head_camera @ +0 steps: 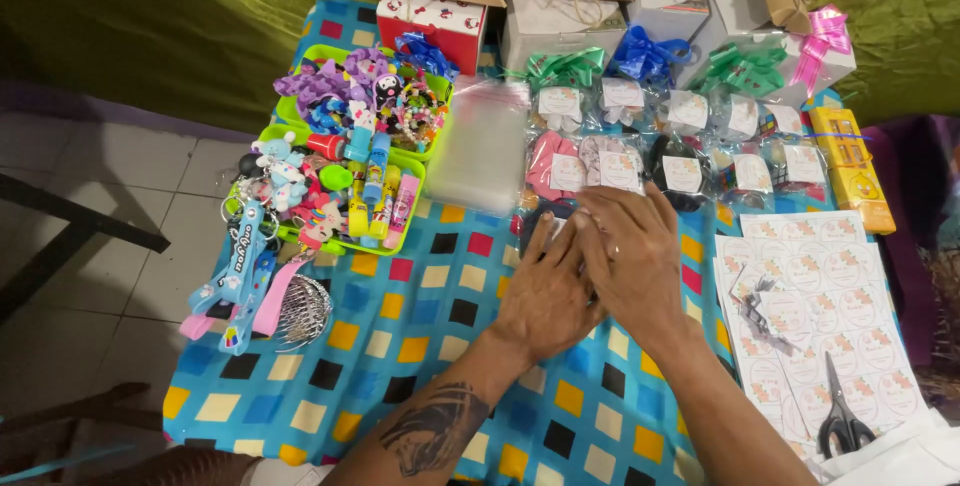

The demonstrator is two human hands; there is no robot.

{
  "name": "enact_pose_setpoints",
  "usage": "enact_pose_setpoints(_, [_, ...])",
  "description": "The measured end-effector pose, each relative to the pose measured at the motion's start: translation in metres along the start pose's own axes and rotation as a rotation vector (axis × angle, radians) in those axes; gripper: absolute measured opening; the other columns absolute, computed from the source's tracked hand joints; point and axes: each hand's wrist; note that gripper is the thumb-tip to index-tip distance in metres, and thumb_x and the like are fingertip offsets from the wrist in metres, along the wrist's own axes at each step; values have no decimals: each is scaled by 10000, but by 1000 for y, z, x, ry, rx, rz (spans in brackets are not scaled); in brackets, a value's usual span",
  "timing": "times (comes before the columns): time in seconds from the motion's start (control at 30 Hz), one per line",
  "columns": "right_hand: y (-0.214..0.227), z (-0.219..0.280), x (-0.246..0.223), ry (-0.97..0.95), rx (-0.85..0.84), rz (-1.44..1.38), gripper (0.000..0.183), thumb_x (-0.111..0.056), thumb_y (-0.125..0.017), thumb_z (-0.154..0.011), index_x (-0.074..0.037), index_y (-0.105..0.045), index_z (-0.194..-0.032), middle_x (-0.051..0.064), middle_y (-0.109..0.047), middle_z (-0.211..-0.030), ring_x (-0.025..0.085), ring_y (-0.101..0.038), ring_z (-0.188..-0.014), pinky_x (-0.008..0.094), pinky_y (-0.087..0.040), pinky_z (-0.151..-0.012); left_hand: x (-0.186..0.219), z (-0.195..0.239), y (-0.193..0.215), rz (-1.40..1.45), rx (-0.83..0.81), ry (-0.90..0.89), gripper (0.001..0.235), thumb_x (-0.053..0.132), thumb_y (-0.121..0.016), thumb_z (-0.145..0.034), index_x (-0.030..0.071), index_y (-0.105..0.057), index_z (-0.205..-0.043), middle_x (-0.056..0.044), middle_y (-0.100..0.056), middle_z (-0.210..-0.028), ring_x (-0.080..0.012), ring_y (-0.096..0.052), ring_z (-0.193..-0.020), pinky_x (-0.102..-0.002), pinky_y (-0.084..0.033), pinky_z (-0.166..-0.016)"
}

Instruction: Packing hair clips and small accessories into individual plastic bags for sale.

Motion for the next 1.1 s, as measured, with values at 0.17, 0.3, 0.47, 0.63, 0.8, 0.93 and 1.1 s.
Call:
enact_pose_setpoints(0.17, [-47, -44, -21, 139, -155, 58, 171, -307, -735, -948, -258, -787, -1103, -24, -751, -1030, 211, -729, -998, 510, -428, -1103, 0, -1, -5, 54, 91, 23, 515, 501, -412, -1034, 126, -678, -1266, -101, -689, -1190, -330, -557, -1288, -603, -265, -1215])
enact_pose_setpoints(0.3, [-89, -58, -16, 157, -307, 169, 367, -365, -803, -848, -222, -771, -1184, 13, -753, -1118, 230, -709, -1076, 583, -385, -1121, 1, -7, 33, 62, -121, 41, 553, 506, -288, -1055, 161, -712, -1138, -41, -726, -1036, -273, -614, -1097, -572, -299, -1138])
enact_pose_setpoints(0.47, [-89, -54, -24, 238, -279, 227, 286, -363, -788, -860, -189, -777, -1088, 32, -766, -1040, 236, -727, -1001, 581, -371, -1126, -4, -12, 45, 24, -159, 10, 485, 463, -300, -1023, 199, -691, -1135, -50, -681, -1028, -290, -583, -1056, -540, -349, -1053])
enact_pose_setpoints(0.63, [-104, -39, -9, 294, -168, 281, 78, -213, -710, -944, -176, -760, -991, 28, -777, -967, 220, -759, -924, 549, -408, -1117, -10, -8, 36, 28, -216, -46, 518, 385, -308, -1053, 200, -596, -1441, -28, -657, -1375, -272, -534, -1307, -604, -317, -1091])
enact_pose_setpoints(0.8, [-124, -27, 10, 331, -63, 273, 153, -263, -669, -957, -240, -679, -806, -40, -753, -859, 170, -737, -810, 445, -464, -1042, -5, -6, 32, 184, -193, 23, 508, 385, -323, -1078, 172, -601, -1446, -117, -622, -1456, -318, -499, -1383, -533, -270, -1176])
enact_pose_setpoints(0.93, [-78, -49, -17, 342, -167, 116, 144, -65, -633, -943, -173, -692, -869, -25, -751, -1011, 196, -708, -852, 390, -422, -1021, -5, -1, -19, 114, -110, 6, 720, 454, -416, -1044, 134, -236, -1663, -171, -371, -1674, -350, -344, -1549, -538, -244, -1255])
enact_pose_setpoints(1.1, [-79, -46, -17, 295, -105, 93, 234, 80, -606, -792, -144, -581, -729, 15, -697, -829, 248, -657, -717, 414, -478, -938, -5, -2, -14, 119, -127, -33, 674, 382, -392, -1053, 100, -261, -1651, -133, -311, -1710, -289, -264, -1601, -519, -178, -1305])
Point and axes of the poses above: each hand's wrist, its own z-axis away from the middle knuckle, its own y-axis out of the back of the hand, x = y × z
